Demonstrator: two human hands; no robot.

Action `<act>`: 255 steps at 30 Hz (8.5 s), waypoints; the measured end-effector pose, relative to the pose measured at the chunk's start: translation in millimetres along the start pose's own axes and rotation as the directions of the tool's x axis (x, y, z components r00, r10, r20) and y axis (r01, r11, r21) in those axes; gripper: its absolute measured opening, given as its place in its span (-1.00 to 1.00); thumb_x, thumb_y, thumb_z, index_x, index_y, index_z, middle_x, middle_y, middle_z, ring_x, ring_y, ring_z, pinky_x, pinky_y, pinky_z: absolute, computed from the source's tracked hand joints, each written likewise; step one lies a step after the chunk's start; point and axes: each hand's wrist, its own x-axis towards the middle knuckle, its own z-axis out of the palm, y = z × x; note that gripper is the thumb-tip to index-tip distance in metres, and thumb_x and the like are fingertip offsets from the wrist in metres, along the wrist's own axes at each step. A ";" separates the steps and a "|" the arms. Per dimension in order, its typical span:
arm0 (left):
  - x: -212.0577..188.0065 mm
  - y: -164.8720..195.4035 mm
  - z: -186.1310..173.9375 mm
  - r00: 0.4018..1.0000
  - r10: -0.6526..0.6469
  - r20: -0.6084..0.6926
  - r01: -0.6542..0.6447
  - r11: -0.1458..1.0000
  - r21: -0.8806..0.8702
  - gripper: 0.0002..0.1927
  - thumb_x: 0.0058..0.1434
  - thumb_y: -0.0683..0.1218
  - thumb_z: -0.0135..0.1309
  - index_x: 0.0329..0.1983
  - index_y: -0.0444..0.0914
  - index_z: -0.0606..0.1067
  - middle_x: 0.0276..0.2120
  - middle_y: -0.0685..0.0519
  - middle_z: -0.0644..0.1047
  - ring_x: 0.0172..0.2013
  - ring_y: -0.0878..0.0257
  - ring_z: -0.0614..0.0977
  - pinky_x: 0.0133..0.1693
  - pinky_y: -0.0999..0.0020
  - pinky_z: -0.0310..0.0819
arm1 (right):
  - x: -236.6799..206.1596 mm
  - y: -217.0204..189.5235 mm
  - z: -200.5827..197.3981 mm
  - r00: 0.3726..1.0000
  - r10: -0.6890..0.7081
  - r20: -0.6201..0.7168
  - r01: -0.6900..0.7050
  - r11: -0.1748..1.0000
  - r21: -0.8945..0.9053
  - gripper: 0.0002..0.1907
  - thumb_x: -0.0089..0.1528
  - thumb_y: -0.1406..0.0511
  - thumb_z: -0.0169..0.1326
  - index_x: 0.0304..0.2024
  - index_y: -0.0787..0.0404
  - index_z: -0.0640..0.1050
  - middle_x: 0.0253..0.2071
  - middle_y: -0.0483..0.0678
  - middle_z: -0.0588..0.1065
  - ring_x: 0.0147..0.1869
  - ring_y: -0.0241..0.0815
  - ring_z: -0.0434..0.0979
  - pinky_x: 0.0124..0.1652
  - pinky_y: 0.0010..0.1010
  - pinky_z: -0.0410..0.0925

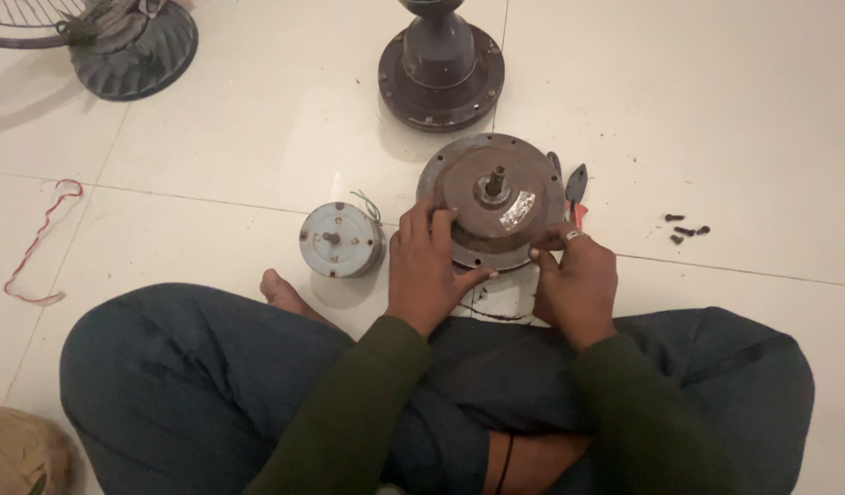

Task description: The person sits on the floor and uses a curved metal rod to scrape around the edge of an electric motor housing, working around its circumference and repositioning the housing while scraping off residue. Loose screws and pliers lie nearby on the floor.

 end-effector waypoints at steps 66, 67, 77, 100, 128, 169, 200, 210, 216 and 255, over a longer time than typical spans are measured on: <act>26.7 -44.9 37.9 0.915 -0.233 -0.330 0.137 0.947 -0.289 -0.91 0.24 -0.23 0.13 -0.22 -0.36 0.55 -0.30 -0.17 0.51 -0.29 -0.09 0.58 -0.20 0.06 0.43 | 21.3 40.5 1.8 0.985 -0.113 0.132 0.089 0.980 0.175 -0.66 0.06 0.22 0.39 -0.22 0.29 0.62 -0.52 -0.01 0.53 -0.43 -0.14 0.55 -0.32 -0.33 0.40; 26.0 -44.3 38.8 0.912 -0.229 -0.341 0.129 0.948 -0.292 -0.92 0.24 -0.24 0.13 -0.22 -0.36 0.55 -0.30 -0.17 0.51 -0.28 -0.09 0.58 -0.20 0.06 0.43 | 21.7 40.6 0.8 0.984 -0.103 0.145 0.075 0.979 0.188 -0.66 0.06 0.23 0.38 -0.21 0.29 0.62 -0.51 -0.02 0.54 -0.43 -0.16 0.56 -0.31 -0.35 0.41; 20.2 -39.7 50.0 0.878 -0.278 -0.389 0.149 0.933 -0.329 -0.91 0.28 -0.23 0.11 -0.19 -0.35 0.56 -0.30 -0.16 0.51 -0.30 -0.05 0.56 -0.22 0.09 0.42 | 23.1 45.7 -0.2 0.987 -0.110 0.120 0.082 0.974 0.213 -0.68 0.07 0.24 0.40 -0.24 0.28 0.61 -0.49 -0.01 0.55 -0.42 -0.19 0.57 -0.33 -0.35 0.42; 3.7 -31.9 47.8 0.809 -0.565 -0.162 0.347 0.681 -0.645 -0.88 0.17 -0.20 0.24 -0.23 -0.32 0.62 -0.38 -0.01 0.52 -0.53 0.24 0.54 -0.47 0.32 0.46 | 34.1 61.0 -6.0 0.947 0.252 0.201 -0.153 0.900 -0.408 -0.59 0.15 -0.02 0.21 -0.25 0.17 0.64 -0.25 0.13 0.61 -0.10 0.21 0.62 -0.11 0.02 0.46; -32.0 30.7 31.3 0.933 -0.360 0.010 0.335 0.860 -0.385 -0.69 0.12 -0.24 0.19 -0.04 -0.30 0.62 -0.37 -0.14 0.66 -0.34 0.06 0.70 -0.27 0.20 0.55 | 3.3 -22.6 -6.0 0.994 -0.086 0.068 0.047 0.895 0.445 -0.70 0.29 0.29 0.19 -0.47 0.39 0.55 -0.62 0.01 0.58 -0.59 -0.27 0.62 -0.56 -0.42 0.41; -29.3 31.6 36.1 0.921 -0.380 0.083 0.359 0.747 -0.560 -0.74 0.19 -0.18 0.13 -0.04 -0.25 0.59 -0.37 -0.10 0.67 -0.30 -0.01 0.73 -0.25 0.17 0.56 | -8.0 -33.8 2.3 0.938 -0.339 -0.074 0.347 0.920 0.180 -0.86 0.26 0.38 0.23 -0.32 0.39 0.62 -0.55 0.08 0.57 -0.50 -0.15 0.67 -0.51 -0.35 0.41; 15.3 -17.8 30.8 0.971 0.226 0.076 -0.185 0.917 -0.354 -0.81 0.22 -0.06 0.21 -0.12 -0.18 0.62 -0.22 0.00 0.62 -0.15 0.00 0.65 -0.15 0.16 0.54 | 4.5 -91.1 -27.7 0.913 -0.275 -0.300 0.398 0.449 0.800 -0.29 0.40 0.08 0.15 0.38 0.22 0.11 0.16 -0.05 0.37 0.18 -0.17 0.47 0.12 -0.33 0.41; 11.2 -31.6 39.5 0.956 0.242 0.167 -0.175 0.924 -0.340 -0.81 0.25 -0.02 0.19 -0.14 -0.19 0.63 -0.20 0.03 0.63 -0.17 0.02 0.66 -0.11 0.16 0.53 | 18.5 -105.7 -37.3 0.860 -0.509 0.034 0.235 0.454 0.859 -0.43 0.54 -0.02 -0.09 -0.26 0.35 0.54 -0.48 -0.14 0.37 -0.43 -0.42 0.29 -0.41 -0.56 0.15; 14.6 -39.6 32.0 0.886 0.086 0.455 0.203 0.810 -0.550 -0.77 0.30 -0.04 0.04 -0.13 -0.24 0.62 -0.20 -0.02 0.69 -0.13 0.05 0.72 -0.05 0.21 0.57 | 58.5 -119.0 -63.1 0.500 -0.703 0.506 -0.047 0.561 0.826 -0.53 0.43 0.09 -0.02 -0.33 0.33 0.61 -0.56 -0.07 0.51 -0.56 -0.36 0.45 -0.55 -0.55 0.26; 21.0 -47.4 43.3 0.929 0.335 0.156 -0.250 0.881 -0.401 -0.77 0.26 -0.14 0.11 -0.05 -0.29 0.59 -0.06 -0.12 0.61 -0.08 -0.09 0.64 -0.02 0.08 0.51 | 45.0 -101.3 -31.6 0.887 -0.459 -0.048 0.279 0.452 0.847 -0.87 0.42 0.39 -0.09 -0.18 0.32 0.47 -0.46 -0.05 0.40 -0.46 -0.32 0.36 -0.43 -0.49 0.30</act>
